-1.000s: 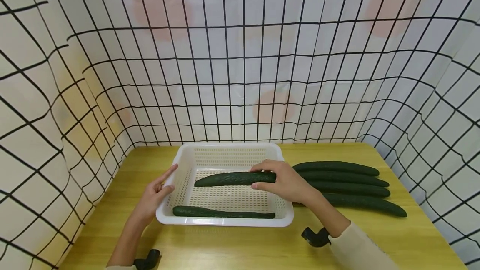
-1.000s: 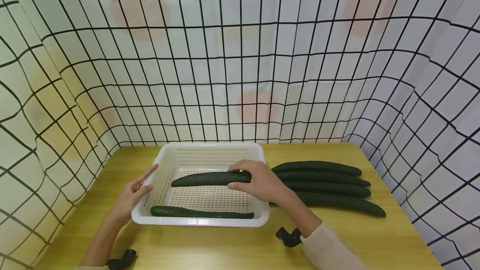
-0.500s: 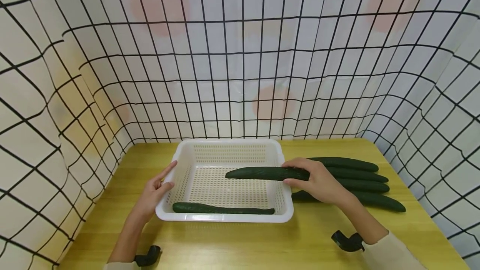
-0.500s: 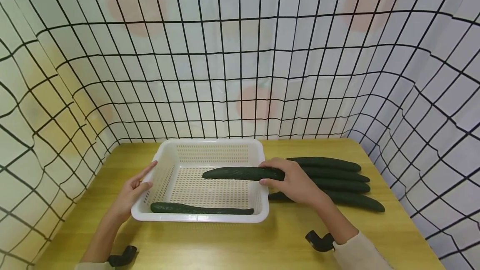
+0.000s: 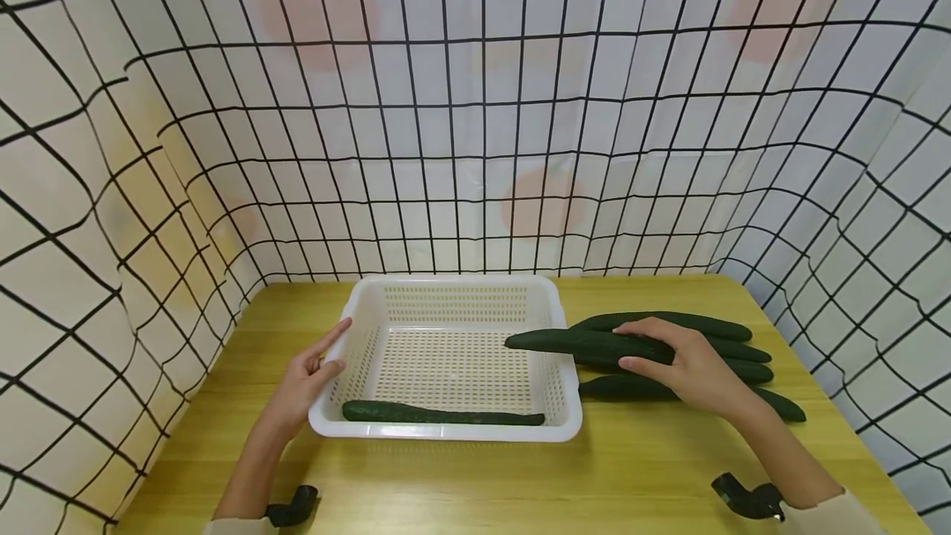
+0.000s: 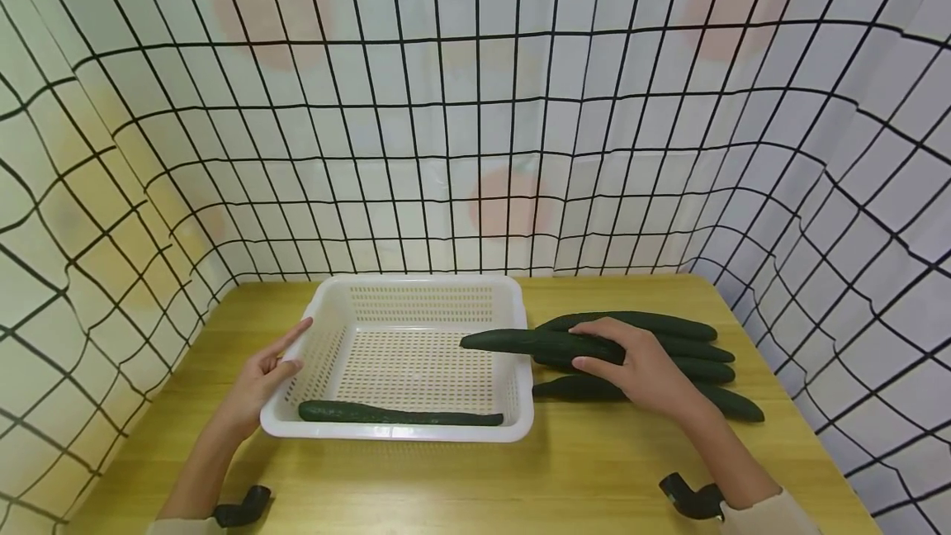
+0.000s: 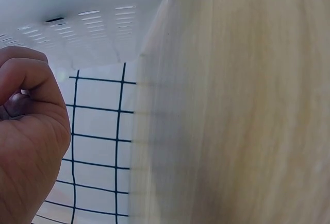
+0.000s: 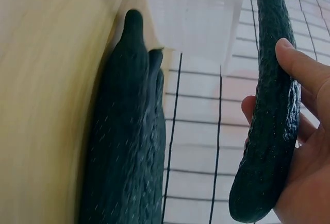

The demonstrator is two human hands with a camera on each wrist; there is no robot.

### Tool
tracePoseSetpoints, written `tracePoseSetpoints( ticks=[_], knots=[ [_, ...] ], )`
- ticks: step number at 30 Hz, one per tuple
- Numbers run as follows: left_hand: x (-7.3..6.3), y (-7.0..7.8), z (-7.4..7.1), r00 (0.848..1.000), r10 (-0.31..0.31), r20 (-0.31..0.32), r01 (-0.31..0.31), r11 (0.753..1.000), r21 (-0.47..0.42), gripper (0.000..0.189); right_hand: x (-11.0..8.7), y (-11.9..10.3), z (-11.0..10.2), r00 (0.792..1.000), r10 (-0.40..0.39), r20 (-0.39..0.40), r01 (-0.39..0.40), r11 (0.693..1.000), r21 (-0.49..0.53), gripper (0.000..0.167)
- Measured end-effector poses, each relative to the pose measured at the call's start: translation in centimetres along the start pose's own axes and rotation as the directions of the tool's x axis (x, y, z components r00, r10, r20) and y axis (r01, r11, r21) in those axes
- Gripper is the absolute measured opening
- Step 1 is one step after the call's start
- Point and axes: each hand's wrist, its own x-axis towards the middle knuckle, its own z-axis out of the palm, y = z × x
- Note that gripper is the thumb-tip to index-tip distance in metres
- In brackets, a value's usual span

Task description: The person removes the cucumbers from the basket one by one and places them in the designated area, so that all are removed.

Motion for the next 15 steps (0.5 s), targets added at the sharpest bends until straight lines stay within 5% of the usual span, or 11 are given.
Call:
tracePoseSetpoints(
  ticks=[15],
  knots=[
    [0.1,-0.2,-0.1,1.0,0.014,0.013,-0.014,1.0,-0.014,0.06,-4.3,3.7,-3.2,0.996,0.092,-0.014,-0.093,0.994,-0.053,0.046]
  ],
)
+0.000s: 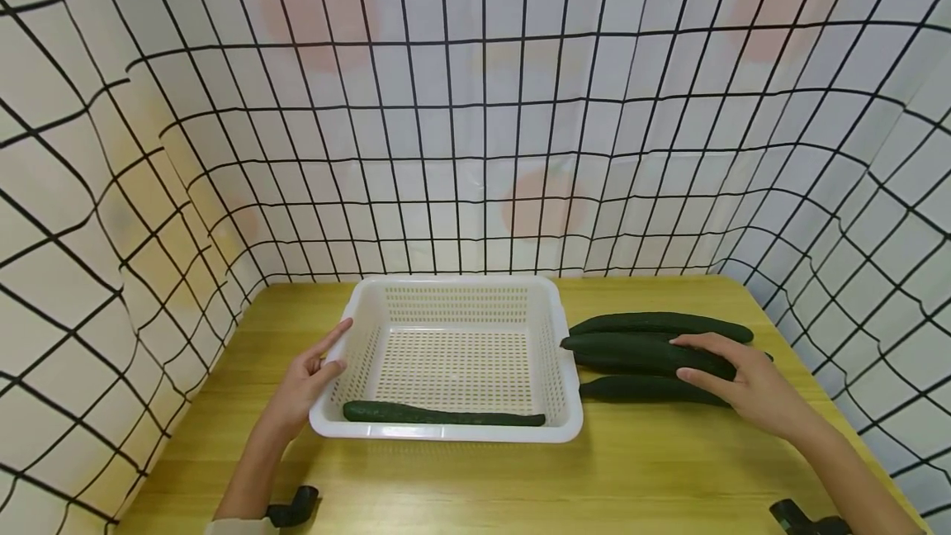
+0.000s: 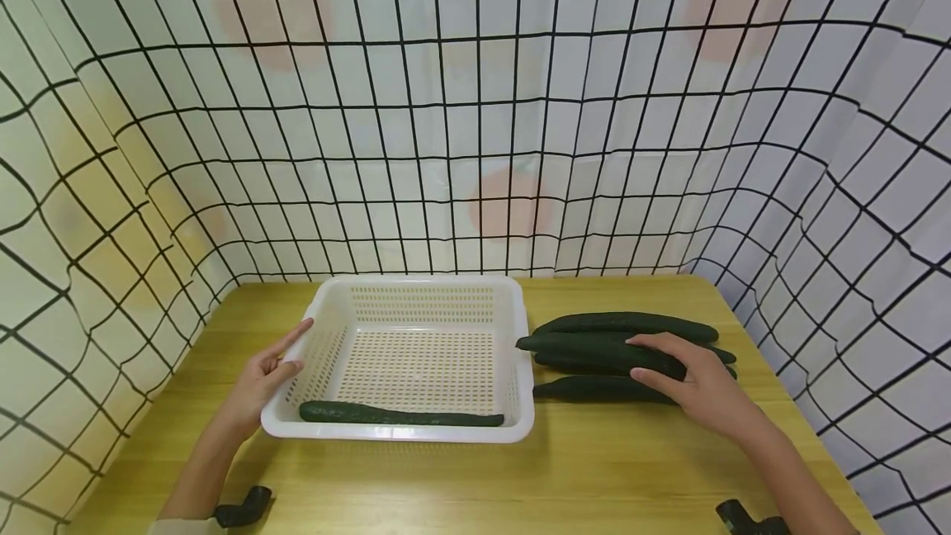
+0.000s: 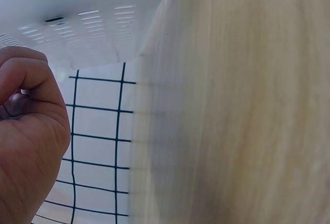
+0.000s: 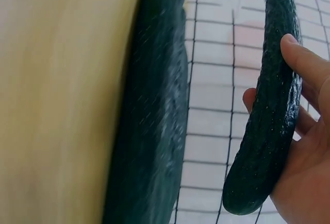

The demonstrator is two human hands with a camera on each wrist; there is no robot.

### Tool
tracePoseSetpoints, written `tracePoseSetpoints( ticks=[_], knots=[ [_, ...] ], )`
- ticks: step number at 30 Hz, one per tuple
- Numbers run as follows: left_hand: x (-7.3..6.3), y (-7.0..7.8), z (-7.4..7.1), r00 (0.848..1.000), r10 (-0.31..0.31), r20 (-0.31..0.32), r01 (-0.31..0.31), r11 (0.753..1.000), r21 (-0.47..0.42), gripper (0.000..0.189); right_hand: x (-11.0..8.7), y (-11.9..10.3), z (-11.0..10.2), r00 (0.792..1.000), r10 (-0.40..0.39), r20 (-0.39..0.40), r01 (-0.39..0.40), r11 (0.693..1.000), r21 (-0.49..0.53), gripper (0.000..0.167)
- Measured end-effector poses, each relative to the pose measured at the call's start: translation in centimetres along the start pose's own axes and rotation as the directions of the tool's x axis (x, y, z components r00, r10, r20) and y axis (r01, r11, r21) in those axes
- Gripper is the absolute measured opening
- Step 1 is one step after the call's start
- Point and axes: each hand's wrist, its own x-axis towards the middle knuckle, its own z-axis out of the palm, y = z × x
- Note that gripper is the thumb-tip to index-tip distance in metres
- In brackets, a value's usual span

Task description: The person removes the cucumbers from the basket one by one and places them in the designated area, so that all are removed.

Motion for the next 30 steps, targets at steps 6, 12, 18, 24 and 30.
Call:
tracePoseSetpoints(
  ticks=[6,12,18,24,30],
  knots=[
    [0.0,-0.1,0.0,1.0,0.001,-0.001,-0.001,1.0,-0.004,0.06,-1.4,1.9,-0.3,1.0,0.019,-0.011,-0.02,0.999,-0.025,0.045],
    [-0.1,-0.1,0.0,1.0,0.009,-0.001,-0.009,1.0,-0.008,0.06,-2.2,2.8,-0.5,1.0,0.018,0.016,-0.017,0.998,-0.058,0.044],
    [0.0,0.0,0.1,1.0,0.008,-0.013,-0.008,1.0,-0.004,0.06,-2.9,4.2,0.7,0.999,0.024,0.045,-0.021,0.997,-0.07,0.044],
    [0.0,-0.1,0.1,1.0,-0.003,-0.013,0.003,1.0,-0.023,0.06,-3.6,5.3,2.0,0.999,-0.03,0.025,0.032,0.997,-0.071,0.043],
    [0.0,-0.2,0.1,1.0,-0.01,-0.008,0.01,1.0,-0.021,0.06,-3.8,5.4,2.6,0.997,-0.077,0.019,0.079,0.994,-0.073,0.041]
  ],
)
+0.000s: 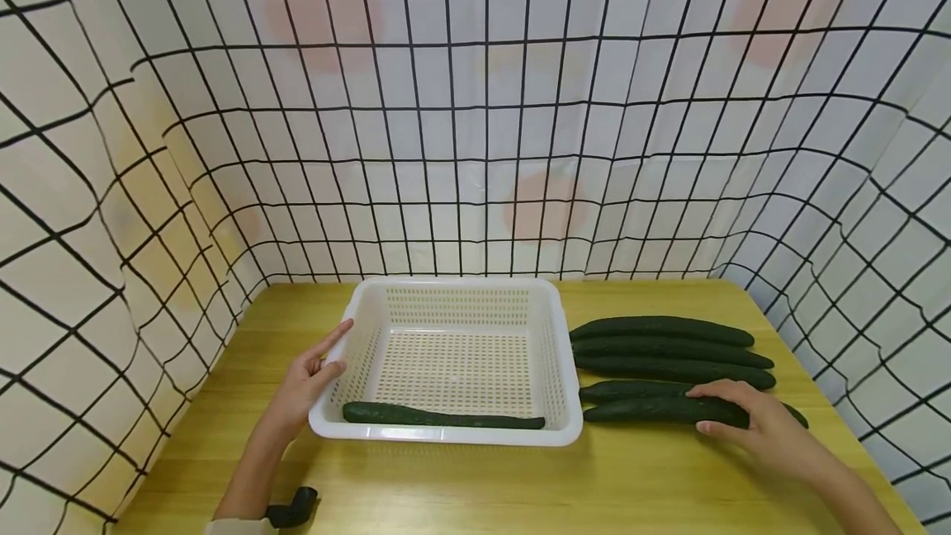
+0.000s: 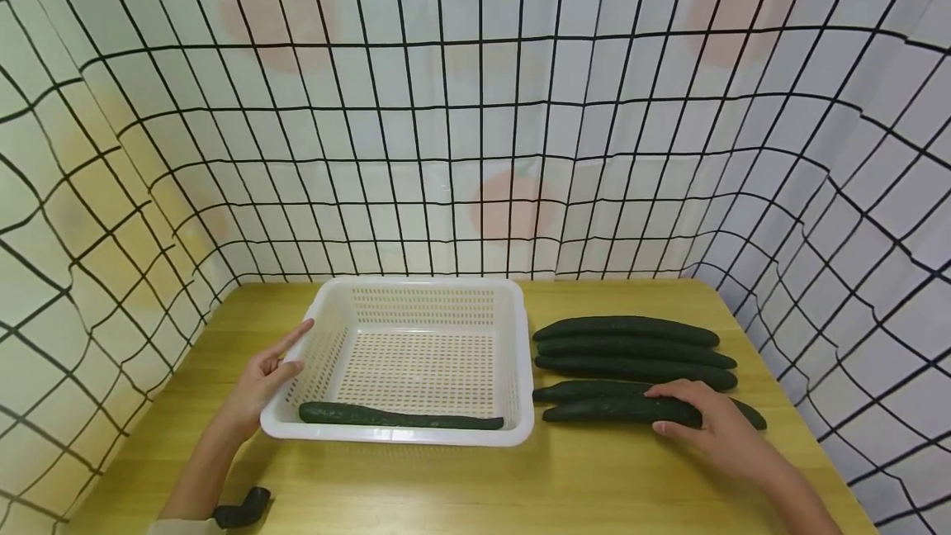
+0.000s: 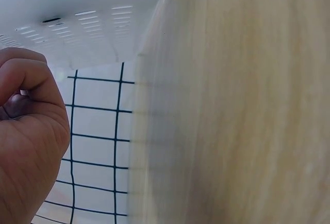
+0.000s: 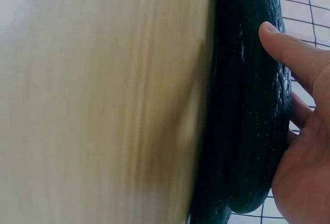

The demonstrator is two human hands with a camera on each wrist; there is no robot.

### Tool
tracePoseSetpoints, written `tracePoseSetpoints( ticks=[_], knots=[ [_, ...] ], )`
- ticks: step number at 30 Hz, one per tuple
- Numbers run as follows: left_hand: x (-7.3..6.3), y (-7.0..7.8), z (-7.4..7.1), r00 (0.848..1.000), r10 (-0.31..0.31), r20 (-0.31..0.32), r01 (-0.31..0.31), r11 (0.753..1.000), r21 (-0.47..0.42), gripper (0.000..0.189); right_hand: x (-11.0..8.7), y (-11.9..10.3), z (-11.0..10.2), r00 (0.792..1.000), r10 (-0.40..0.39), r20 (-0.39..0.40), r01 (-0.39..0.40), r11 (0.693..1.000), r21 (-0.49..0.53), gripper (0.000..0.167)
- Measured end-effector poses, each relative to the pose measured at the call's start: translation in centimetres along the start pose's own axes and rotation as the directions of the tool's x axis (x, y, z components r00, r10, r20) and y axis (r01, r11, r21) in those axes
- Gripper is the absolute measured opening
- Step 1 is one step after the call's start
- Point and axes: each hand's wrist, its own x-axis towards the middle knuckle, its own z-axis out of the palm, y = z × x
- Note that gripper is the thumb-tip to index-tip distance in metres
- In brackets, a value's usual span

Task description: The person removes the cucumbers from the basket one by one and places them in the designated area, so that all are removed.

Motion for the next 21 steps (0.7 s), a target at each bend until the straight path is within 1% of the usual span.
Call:
tracePoseSetpoints(
  ticks=[5,8,10,13,21],
  knots=[
    [-0.06,-0.01,-0.09,1.0,0.01,0.016,-0.01,1.0,0.011,0.06,-0.13,-0.15,0.29,1.0,0.014,-0.002,-0.014,1.0,0.002,0.039],
    [-0.11,-0.04,-0.12,1.0,0.016,0.017,-0.016,1.0,0.012,0.061,0.0,-0.13,0.38,1.0,0.006,-0.016,-0.006,1.0,0.001,0.039],
    [-0.14,-0.05,-0.13,1.0,0.016,0.014,-0.016,1.0,0.013,0.061,0.08,-0.08,0.44,1.0,-0.01,-0.02,0.01,1.0,-0.013,0.04],
    [-0.13,-0.04,-0.11,1.0,0.01,0.011,-0.01,1.0,0.012,0.061,0.16,0.02,0.54,1.0,-0.014,-0.018,0.013,0.999,-0.031,0.04],
    [-0.04,-0.02,-0.1,1.0,0.005,0.013,-0.005,1.0,0.01,0.061,0.31,0.26,0.33,0.999,-0.008,0.038,0.011,0.997,-0.079,0.036]
  ],
)
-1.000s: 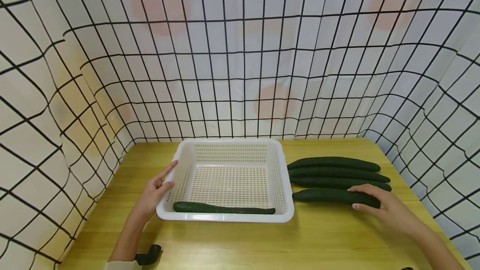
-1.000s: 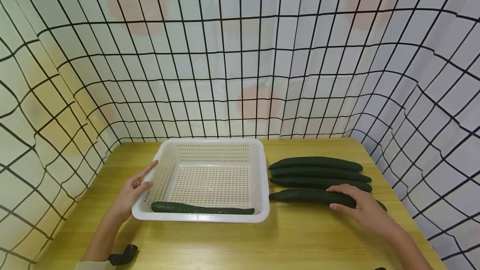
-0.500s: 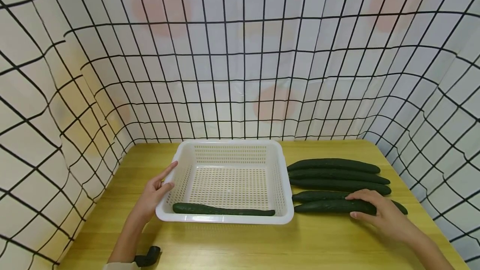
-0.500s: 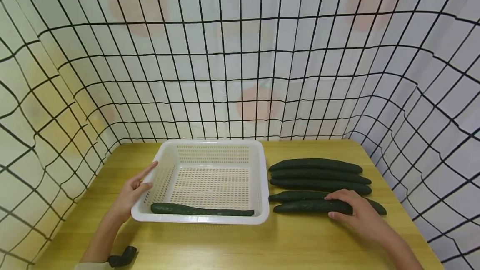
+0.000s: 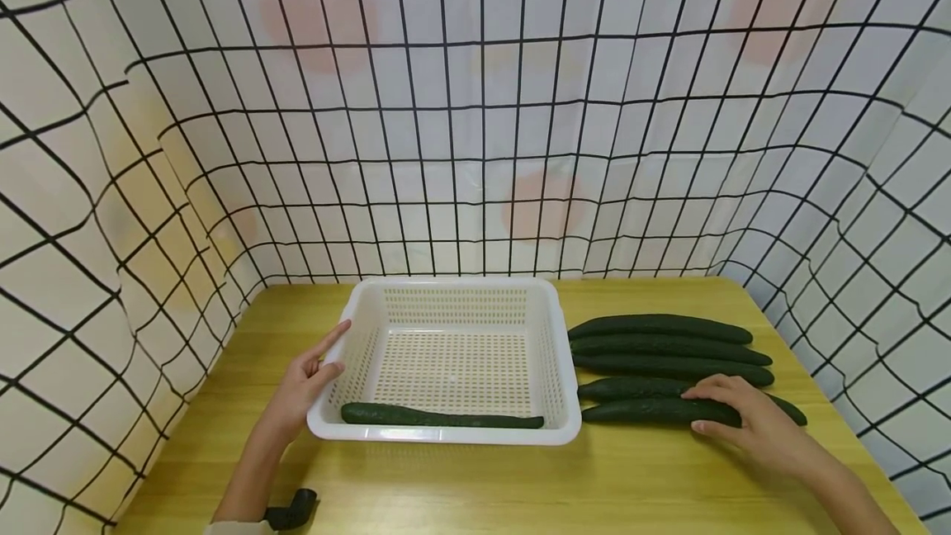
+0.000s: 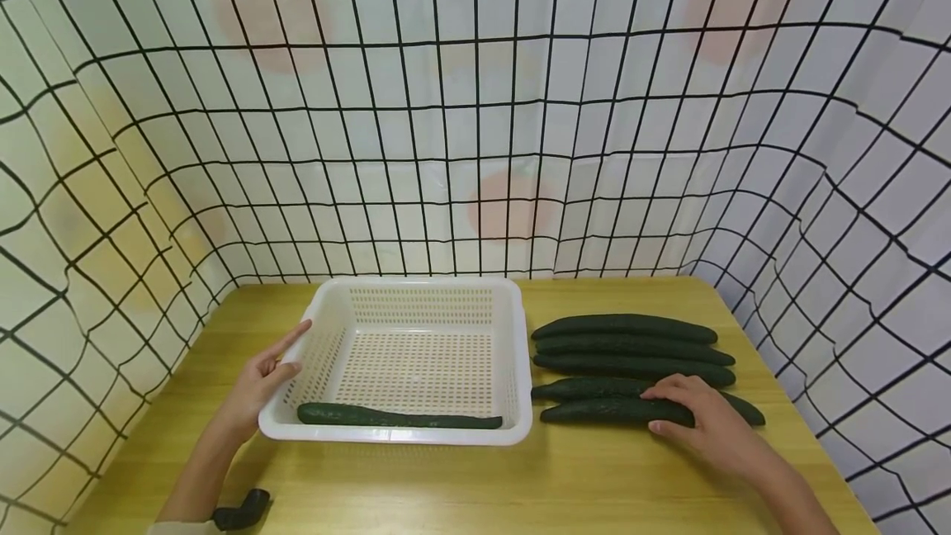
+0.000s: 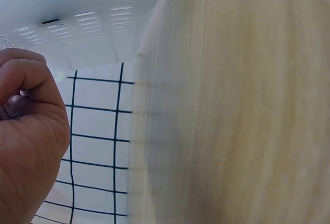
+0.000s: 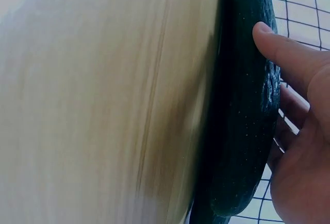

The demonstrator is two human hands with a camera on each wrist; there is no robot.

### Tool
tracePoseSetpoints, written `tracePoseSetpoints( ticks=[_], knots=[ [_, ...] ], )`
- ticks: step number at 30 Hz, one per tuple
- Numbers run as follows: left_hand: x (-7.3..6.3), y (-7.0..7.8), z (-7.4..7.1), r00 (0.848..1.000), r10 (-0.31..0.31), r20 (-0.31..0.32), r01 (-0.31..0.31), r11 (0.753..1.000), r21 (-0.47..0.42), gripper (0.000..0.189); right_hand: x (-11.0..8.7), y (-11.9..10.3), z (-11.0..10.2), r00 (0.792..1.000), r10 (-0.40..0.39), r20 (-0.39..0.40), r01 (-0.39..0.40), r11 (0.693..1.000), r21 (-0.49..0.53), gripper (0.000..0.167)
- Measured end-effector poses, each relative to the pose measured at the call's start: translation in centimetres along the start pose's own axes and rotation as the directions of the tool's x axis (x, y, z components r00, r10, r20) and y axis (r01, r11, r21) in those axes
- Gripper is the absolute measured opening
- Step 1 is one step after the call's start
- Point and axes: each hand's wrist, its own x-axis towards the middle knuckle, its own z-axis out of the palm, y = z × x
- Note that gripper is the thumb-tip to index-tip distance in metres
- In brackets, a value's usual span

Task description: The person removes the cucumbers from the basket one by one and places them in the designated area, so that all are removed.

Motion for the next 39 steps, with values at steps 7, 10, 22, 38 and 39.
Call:
tracePoseSetpoints(
  ticks=[7,10,22,38,39],
  knots=[
    [0.0,0.0,0.0,1.0,0.011,0.012,-0.011,1.0,-0.008,0.061,0.0,0.0,0.1,1.0,0.009,0.01,-0.009,1.0,0.005,0.027],
    [0.1,0.1,0.0,1.0,0.013,0.012,-0.013,1.0,-0.006,0.06,0.2,0.1,0.2,1.0,0.005,-0.024,-0.004,1.0,0.006,0.02],
    [0.0,0.3,0.0,1.0,0.016,-0.008,-0.016,1.0,-0.001,0.06,0.8,-0.4,0.6,0.996,0.029,-0.081,-0.029,1.0,-0.001,0.022],
    [-0.1,0.6,0.0,1.0,-0.009,0.01,0.009,1.0,-0.007,0.061,1.9,-2.1,0.4,0.992,0.067,-0.108,-0.061,0.997,0.057,0.021],
    [-0.2,0.6,0.1,1.0,-0.012,0.012,0.012,1.0,-0.006,0.061,2.1,-2.3,0.4,0.992,0.066,-0.108,-0.06,0.996,0.06,0.021]
  ],
)
